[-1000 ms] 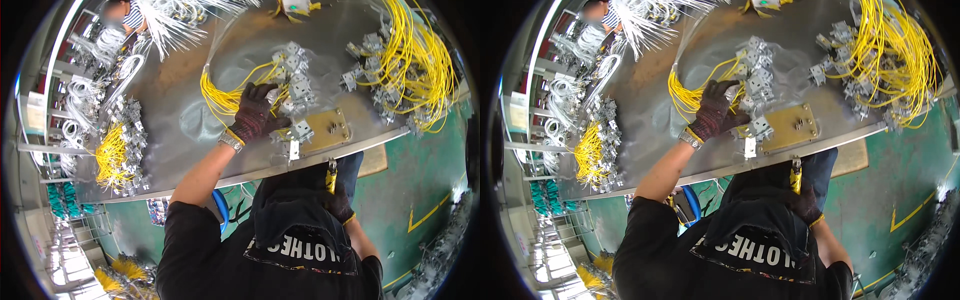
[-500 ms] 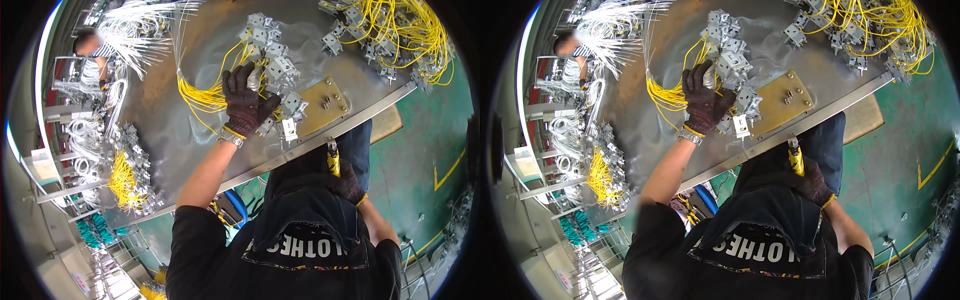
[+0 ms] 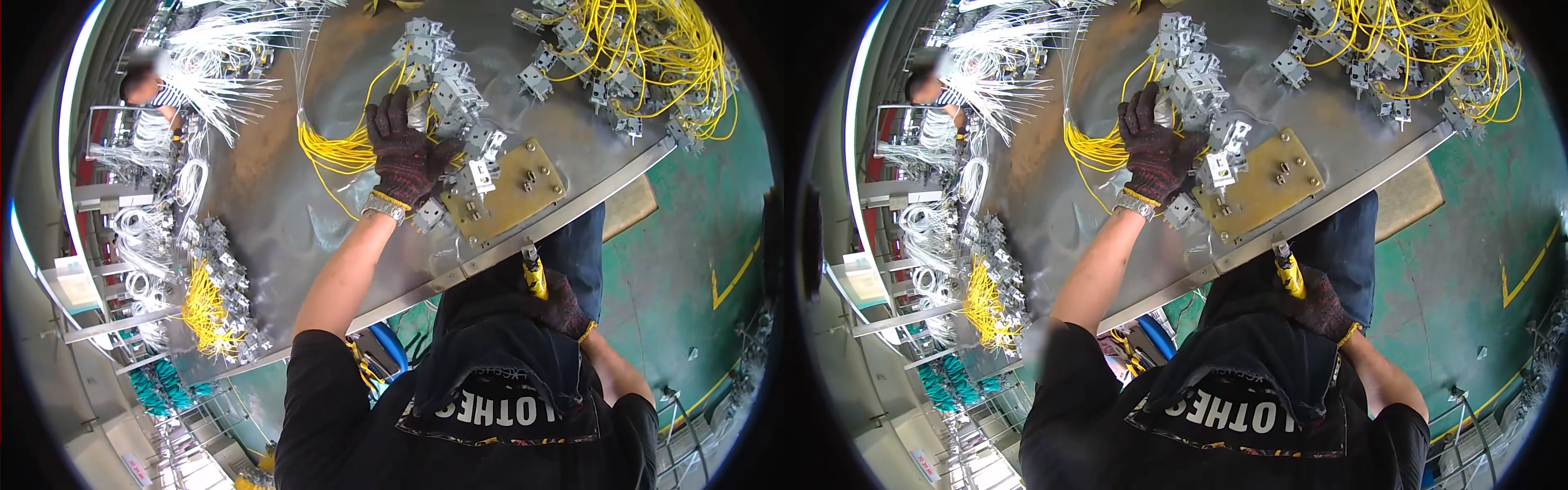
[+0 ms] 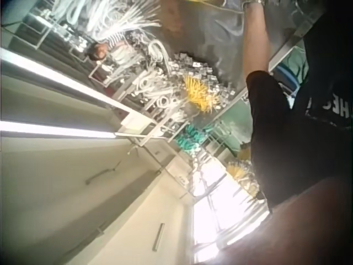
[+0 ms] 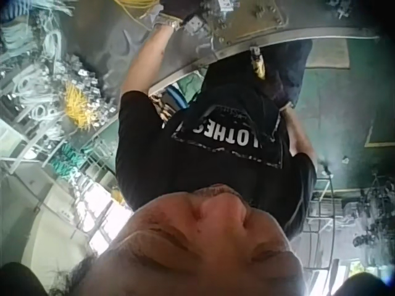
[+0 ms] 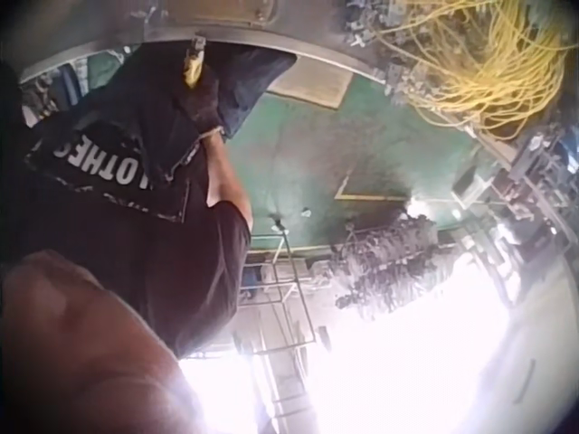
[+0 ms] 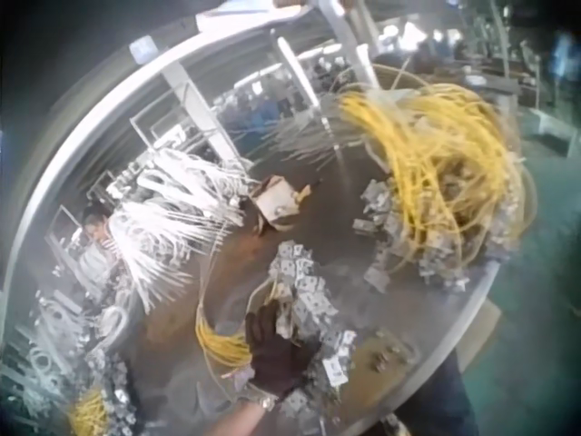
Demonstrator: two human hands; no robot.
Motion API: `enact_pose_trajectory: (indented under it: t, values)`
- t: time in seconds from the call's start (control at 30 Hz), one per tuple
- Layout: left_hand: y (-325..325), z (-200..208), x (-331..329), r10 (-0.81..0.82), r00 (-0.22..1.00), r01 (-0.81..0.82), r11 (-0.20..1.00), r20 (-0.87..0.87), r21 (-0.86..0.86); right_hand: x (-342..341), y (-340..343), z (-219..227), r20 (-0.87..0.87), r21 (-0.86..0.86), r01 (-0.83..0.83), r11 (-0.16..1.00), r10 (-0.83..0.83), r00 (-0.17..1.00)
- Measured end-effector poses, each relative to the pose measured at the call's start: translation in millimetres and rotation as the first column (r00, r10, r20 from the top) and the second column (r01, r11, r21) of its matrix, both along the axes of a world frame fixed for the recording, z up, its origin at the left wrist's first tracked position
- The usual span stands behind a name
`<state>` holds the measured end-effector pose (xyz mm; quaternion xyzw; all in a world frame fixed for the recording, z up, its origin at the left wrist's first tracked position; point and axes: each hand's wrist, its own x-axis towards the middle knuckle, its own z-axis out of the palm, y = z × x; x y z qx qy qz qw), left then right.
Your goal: The recorder is assembling small electronic components with yellow wires using a hand tool at a metal workbench.
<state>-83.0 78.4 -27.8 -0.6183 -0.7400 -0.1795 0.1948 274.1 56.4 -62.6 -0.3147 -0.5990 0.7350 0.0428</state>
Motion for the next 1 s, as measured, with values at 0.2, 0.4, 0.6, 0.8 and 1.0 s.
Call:
enact_pose_trajectory:
  t: [0.2,0.4,0.6,0.8,1.0]
  values:
    - [24.4,-6.1,2.3,0.072,0.997,-0.073,0.995,-0.016,-0.067,-2.3,-1.0,3.4,-0.001,-0.040,0.008,0.999,-0.008,1.000]
    - [68.3,-7.2,20.9,0.136,0.983,-0.139,0.990,-0.126,-0.009,-2.8,-6.4,4.4,0.003,0.078,-0.015,0.997,0.015,1.000]
    - [59.2,2.9,8.0,-0.014,0.996,0.005,0.995,0.092,0.097,1.7,-9.4,15.1,0.037,0.139,-0.010,0.990,0.005,0.999]
    - [-62.2,44.0,30.9,-0.054,0.991,0.077,0.978,0.119,-0.192,6.2,-8.6,12.3,-0.021,0.132,0.027,0.991,-0.024,0.999]
    - [-115.8,37.6,43.0,0.171,0.971,-0.034,0.786,0.164,-0.617,-21.8,-5.3,26.2,-0.066,0.056,0.029,0.998,-0.026,0.998]
